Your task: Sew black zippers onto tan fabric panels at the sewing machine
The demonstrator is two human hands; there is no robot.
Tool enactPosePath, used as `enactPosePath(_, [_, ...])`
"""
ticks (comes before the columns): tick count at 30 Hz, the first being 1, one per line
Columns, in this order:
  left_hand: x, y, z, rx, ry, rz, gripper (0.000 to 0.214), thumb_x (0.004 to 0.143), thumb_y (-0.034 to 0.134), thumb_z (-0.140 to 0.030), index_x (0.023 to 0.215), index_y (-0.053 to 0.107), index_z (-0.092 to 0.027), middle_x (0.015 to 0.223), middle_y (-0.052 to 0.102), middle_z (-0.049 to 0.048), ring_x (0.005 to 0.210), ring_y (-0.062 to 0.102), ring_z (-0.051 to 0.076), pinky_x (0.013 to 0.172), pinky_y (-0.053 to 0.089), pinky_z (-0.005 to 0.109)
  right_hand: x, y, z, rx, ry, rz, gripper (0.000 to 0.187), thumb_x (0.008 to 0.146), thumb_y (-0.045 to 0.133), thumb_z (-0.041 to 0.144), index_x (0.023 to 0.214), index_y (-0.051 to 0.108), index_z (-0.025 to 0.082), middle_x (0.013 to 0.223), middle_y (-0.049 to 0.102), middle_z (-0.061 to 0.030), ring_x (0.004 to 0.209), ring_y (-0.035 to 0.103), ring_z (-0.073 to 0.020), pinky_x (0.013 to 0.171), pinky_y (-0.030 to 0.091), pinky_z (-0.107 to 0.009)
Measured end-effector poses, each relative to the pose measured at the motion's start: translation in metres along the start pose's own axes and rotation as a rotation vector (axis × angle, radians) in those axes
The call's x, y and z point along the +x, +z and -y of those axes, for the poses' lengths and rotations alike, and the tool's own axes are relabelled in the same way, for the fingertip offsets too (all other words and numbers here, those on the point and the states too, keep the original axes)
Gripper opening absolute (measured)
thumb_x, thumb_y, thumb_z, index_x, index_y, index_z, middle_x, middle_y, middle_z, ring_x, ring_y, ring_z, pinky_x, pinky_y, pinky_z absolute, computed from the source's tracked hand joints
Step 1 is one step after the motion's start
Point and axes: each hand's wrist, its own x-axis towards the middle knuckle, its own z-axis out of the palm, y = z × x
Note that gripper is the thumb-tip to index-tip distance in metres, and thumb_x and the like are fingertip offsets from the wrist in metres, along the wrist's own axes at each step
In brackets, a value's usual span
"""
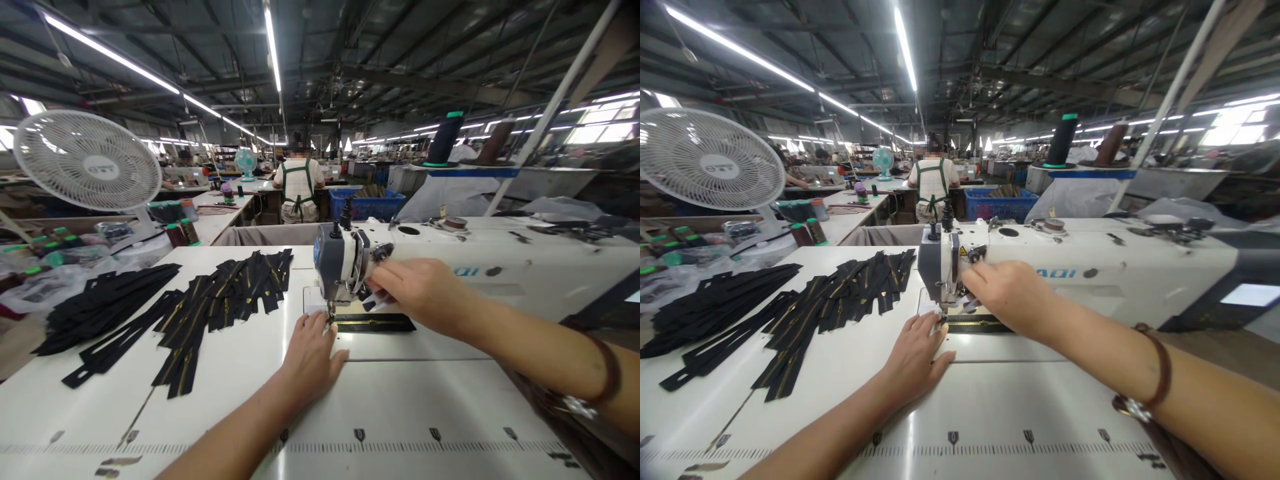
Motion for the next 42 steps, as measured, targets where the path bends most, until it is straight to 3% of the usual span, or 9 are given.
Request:
enactPosePath(4, [0.0,0.002,0.0,-0.014,0.002,-0.003,0.031,0.083,0.06,-0.033,0.106,0.059,-0.013,0.126,0.053,0.0179,0.121,0.045,0.032,0.1,0.036,0.05,-0.023,0.004,0.026,0.181,0.003,-0.089,0.023,0.097,0.043,0.022,0.087,0.062,0.015,0.07,0.061,-0.0052,0.053,0.052,-0.0156,0.05,0.036,-0.028])
enactPosePath(6, [0.001,0.001,0.0,-0.021,0.0,0.004,0.029,0.083,0.06,-0.032,0.104,0.06,-0.013,0.127,0.053,0.018,0.12,0.046,0.032,0.099,0.037,0.049,-0.035,0.024,0.042,0.334,0.052,-0.013,0.022,0.095,0.046,0.021,0.082,0.063,0.015,0.073,0.064,-0.0064,0.058,0.058,-0.0164,0.053,0.042,-0.027])
enactPosePath(8, [0.002,0.001,-0.001,-0.023,-0.007,0.003,0.028,0.083,0.061,-0.031,0.104,0.06,-0.013,0.126,0.053,0.0177,0.118,0.047,0.031,0.098,0.039,0.049,-0.045,0.051,0.055,0.436,0.172,0.068,0.017,0.09,0.047,0.015,0.094,0.064,0.013,0.093,0.067,-0.0108,0.073,0.065,-0.0197,0.061,0.05,-0.028])
enactPosePath(10, [0.002,0.0,-0.002,-0.02,-0.014,-0.003,0.028,0.082,0.062,-0.03,0.104,0.06,-0.014,0.124,0.053,0.0168,0.117,0.048,0.032,0.097,0.039,0.049,-0.052,0.078,0.065,0.525,0.276,0.155,0.031,0.083,0.048,0.009,0.111,0.061,0.011,0.119,0.06,-0.0132,0.089,0.066,-0.0229,0.073,0.054,-0.031])
enactPosePath(13, [0.001,-0.002,-0.004,-0.011,-0.022,0.014,0.03,0.081,0.063,-0.031,0.106,0.061,-0.014,0.123,0.053,0.0168,0.117,0.047,0.033,0.099,0.037,0.051,-0.06,0.099,0.075,0.665,0.383,0.229,0.043,0.08,0.046,0.007,0.121,0.057,0.013,0.13,0.051,-0.0108,0.105,0.06,-0.0236,0.088,0.052,-0.034])
enactPosePath(24, [-0.002,-0.009,-0.003,-0.04,-0.032,0.057,0.026,0.079,0.067,-0.03,0.101,0.062,-0.017,0.113,0.056,0.012,0.108,0.051,0.029,0.1,0.035,0.053,-0.067,0.1,0.081,0.729,0.442,0.2,0.048,0.074,0.044,0.006,0.118,0.061,0.014,0.129,0.051,-0.0074,0.101,0.062,-0.0221,0.088,0.052,-0.033])
enactPosePath(31, [-0.001,-0.014,0.007,-0.036,0.031,-0.008,0.014,0.087,0.053,-0.015,0.097,0.063,-0.017,0.103,0.06,0.0079,0.098,0.055,0.024,0.098,0.036,0.049,-0.066,0.102,0.083,0.721,0.456,0.22,0.048,0.075,0.04,0.007,0.118,0.061,0.012,0.13,0.05,-0.0065,0.1,0.062,-0.0236,0.085,0.054,-0.037])
enactPosePath(42, [0.002,-0.003,0.008,0.036,0.047,0.015,0.021,0.087,0.051,-0.014,0.106,0.059,-0.014,0.115,0.062,0.01,0.102,0.054,0.028,0.086,0.045,0.046,-0.055,0.095,0.081,0.692,0.467,0.324,0.048,0.072,0.046,0.008,0.117,0.061,0.013,0.133,0.047,-0.0069,0.101,0.062,-0.0236,0.085,0.053,-0.032])
